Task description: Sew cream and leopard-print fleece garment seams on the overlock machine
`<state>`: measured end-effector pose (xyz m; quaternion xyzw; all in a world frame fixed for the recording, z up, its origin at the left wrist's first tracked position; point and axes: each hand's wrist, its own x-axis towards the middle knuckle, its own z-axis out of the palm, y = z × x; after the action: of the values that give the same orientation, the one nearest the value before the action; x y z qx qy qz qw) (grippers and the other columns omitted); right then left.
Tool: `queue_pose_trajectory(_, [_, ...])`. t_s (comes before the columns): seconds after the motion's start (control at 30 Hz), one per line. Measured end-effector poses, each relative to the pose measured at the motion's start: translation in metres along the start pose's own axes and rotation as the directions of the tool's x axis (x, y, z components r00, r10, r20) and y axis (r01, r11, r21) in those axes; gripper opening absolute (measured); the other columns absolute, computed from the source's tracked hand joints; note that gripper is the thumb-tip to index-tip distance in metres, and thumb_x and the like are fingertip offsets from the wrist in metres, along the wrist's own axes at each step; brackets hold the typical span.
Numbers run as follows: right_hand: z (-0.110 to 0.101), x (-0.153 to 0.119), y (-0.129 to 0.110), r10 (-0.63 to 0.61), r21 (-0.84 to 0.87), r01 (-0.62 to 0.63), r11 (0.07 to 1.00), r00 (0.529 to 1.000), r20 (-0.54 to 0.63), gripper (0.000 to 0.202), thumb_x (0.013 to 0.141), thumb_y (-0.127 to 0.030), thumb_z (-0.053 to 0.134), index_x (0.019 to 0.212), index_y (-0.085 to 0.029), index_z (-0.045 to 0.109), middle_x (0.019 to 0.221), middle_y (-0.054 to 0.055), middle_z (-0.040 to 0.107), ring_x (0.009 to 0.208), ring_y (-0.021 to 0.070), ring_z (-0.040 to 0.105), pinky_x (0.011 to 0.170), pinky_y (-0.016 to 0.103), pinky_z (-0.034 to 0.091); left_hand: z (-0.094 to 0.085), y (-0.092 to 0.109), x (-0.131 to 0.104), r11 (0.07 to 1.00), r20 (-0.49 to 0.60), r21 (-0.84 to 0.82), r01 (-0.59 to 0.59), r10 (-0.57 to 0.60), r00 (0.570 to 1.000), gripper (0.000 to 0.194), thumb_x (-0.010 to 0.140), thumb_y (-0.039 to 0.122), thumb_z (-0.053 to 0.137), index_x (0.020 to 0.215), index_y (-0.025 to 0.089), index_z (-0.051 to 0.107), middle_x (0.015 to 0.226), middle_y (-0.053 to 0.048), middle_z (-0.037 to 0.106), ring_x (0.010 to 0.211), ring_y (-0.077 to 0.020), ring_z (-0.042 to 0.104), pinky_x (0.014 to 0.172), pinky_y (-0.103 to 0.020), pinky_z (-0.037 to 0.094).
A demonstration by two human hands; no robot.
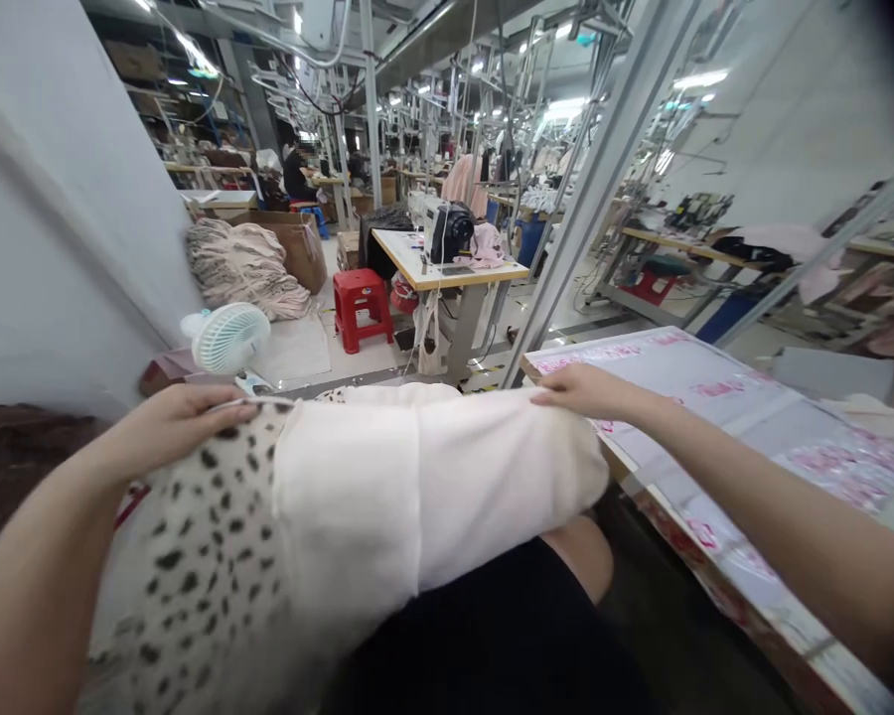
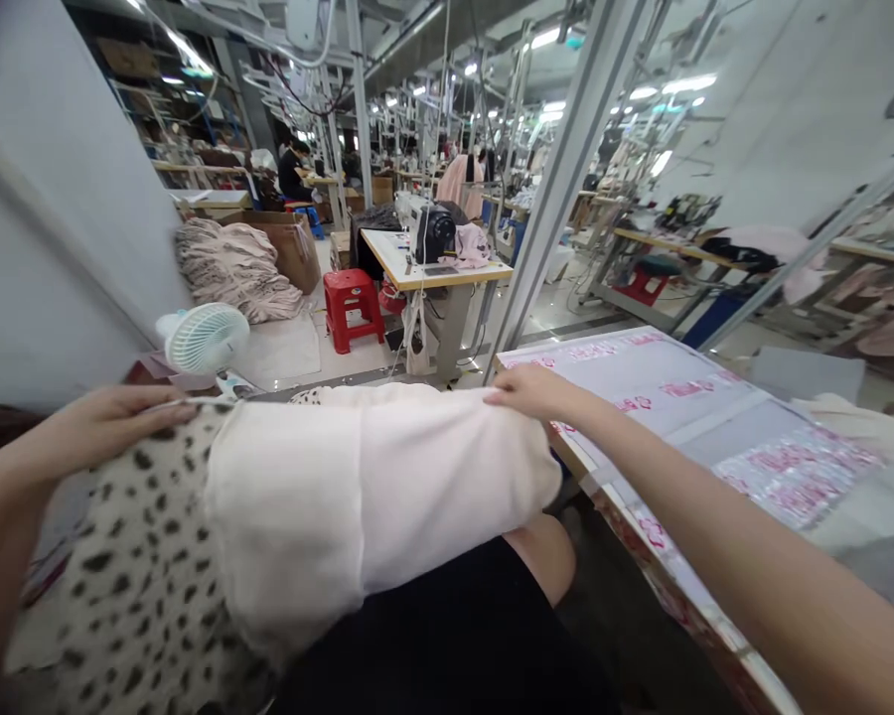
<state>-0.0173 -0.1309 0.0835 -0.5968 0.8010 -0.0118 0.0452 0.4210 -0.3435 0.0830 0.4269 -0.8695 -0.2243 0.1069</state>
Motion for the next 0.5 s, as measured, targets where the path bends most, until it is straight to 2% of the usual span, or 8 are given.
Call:
queue_pose_trajectory(0.07, [0.008,0.034,-0.009,0.058,-0.016,-0.058,0.998,0.998,-0.02,0.024,0.085,-0.035,0.048,0.082,-0.017,0.064,0.086,0.006,0.064,0.084,0.0208,0.058,0.067,0.026,0.039,0.012,-0.006,0.052,0.998,-0.017,0.045,0.035,-0.034,0.999,0.05,0.074,0.06,0.042,0.086,0.016,0.062,0.081,0.0,0.063,0.081,-0.0176,0.057,0.081,-0.03,0.045])
queue_pose_trajectory(0.13, [0.029,0.064,-0.02,0.133,-0.022,-0.135,0.991,0.989,-0.07,0.027,0.091,-0.027,0.039,0.107,-0.015,0.057,0.109,0.012,0.058,0.099,0.0241,0.054,0.076,0.032,0.041,0.034,-0.013,0.099,0.989,-0.096,0.1,0.106,-0.096,0.991,0.044,0.08,0.049,0.042,0.095,0.012,0.06,0.092,-0.007,0.062,0.092,-0.0225,0.055,0.089,-0.038,0.041])
queue_pose_trajectory(0.17, [0.046,0.074,-0.026,0.157,-0.02,-0.159,0.987,0.985,-0.073,0.03,0.091,-0.024,0.038,0.117,-0.014,0.05,0.12,0.014,0.051,0.104,0.0251,0.052,0.08,0.035,0.041,0.05,-0.016,0.118,0.981,-0.14,0.125,0.148,-0.13,0.982,0.044,0.082,0.044,0.043,0.105,0.009,0.057,0.103,-0.011,0.059,0.101,-0.0256,0.052,0.092,-0.042,0.038])
queue_pose_trajectory(0.23, [0.087,0.083,-0.037,0.164,-0.008,-0.164,0.986,0.986,-0.028,0.038,0.09,-0.024,0.045,0.126,-0.015,0.041,0.131,0.014,0.041,0.11,0.0253,0.048,0.087,0.041,0.041,0.093,-0.02,0.148,0.962,-0.224,0.152,0.226,-0.189,0.956,0.053,0.082,0.04,0.048,0.125,0.009,0.042,0.127,-0.017,0.043,0.118,-0.0292,0.039,0.098,-0.047,0.031])
queue_pose_trajectory(0.3, [0.134,0.075,-0.043,0.131,0.012,-0.132,0.991,0.989,0.063,0.043,0.087,-0.027,0.051,0.128,-0.017,0.04,0.134,0.012,0.039,0.113,0.0256,0.047,0.091,0.045,0.04,0.147,-0.022,0.163,0.943,-0.263,0.154,0.296,-0.25,0.932,0.063,0.084,0.044,0.046,0.134,0.011,0.029,0.138,-0.02,0.028,0.126,-0.0335,0.029,0.098,-0.053,0.029])
queue_pose_trajectory(0.4, [0.195,0.04,-0.04,0.051,0.049,-0.061,0.997,0.98,0.19,0.048,0.085,-0.026,0.056,0.129,-0.02,0.04,0.14,0.01,0.033,0.122,0.0278,0.038,0.099,0.049,0.034,0.228,-0.024,0.161,0.931,-0.241,0.151,0.333,-0.292,0.926,0.067,0.084,0.054,0.039,0.139,0.018,0.023,0.143,-0.02,0.016,0.128,-0.0413,0.019,0.094,-0.058,0.031])
queue_pose_trajectory(0.47, [0.224,0.011,-0.029,0.052,0.068,-0.072,0.995,0.965,0.258,0.048,0.084,-0.026,0.057,0.129,-0.02,0.041,0.139,0.01,0.034,0.123,0.028,0.037,0.099,0.05,0.033,0.267,-0.03,0.151,0.927,-0.235,0.168,0.335,-0.292,0.927,0.069,0.083,0.055,0.037,0.14,0.021,0.019,0.146,-0.019,0.006,0.13,-0.0429,0.011,0.094,-0.061,0.028])
queue_pose_trajectory(0.5, [0.234,-0.002,-0.022,0.072,0.072,-0.096,0.993,0.955,0.288,0.046,0.085,-0.027,0.057,0.127,-0.019,0.043,0.136,0.01,0.037,0.121,0.0274,0.04,0.098,0.05,0.035,0.281,-0.033,0.146,0.927,-0.238,0.178,0.331,-0.286,0.928,0.069,0.083,0.055,0.037,0.141,0.023,0.016,0.147,-0.018,0.001,0.131,-0.0421,0.006,0.094,-0.062,0.026])
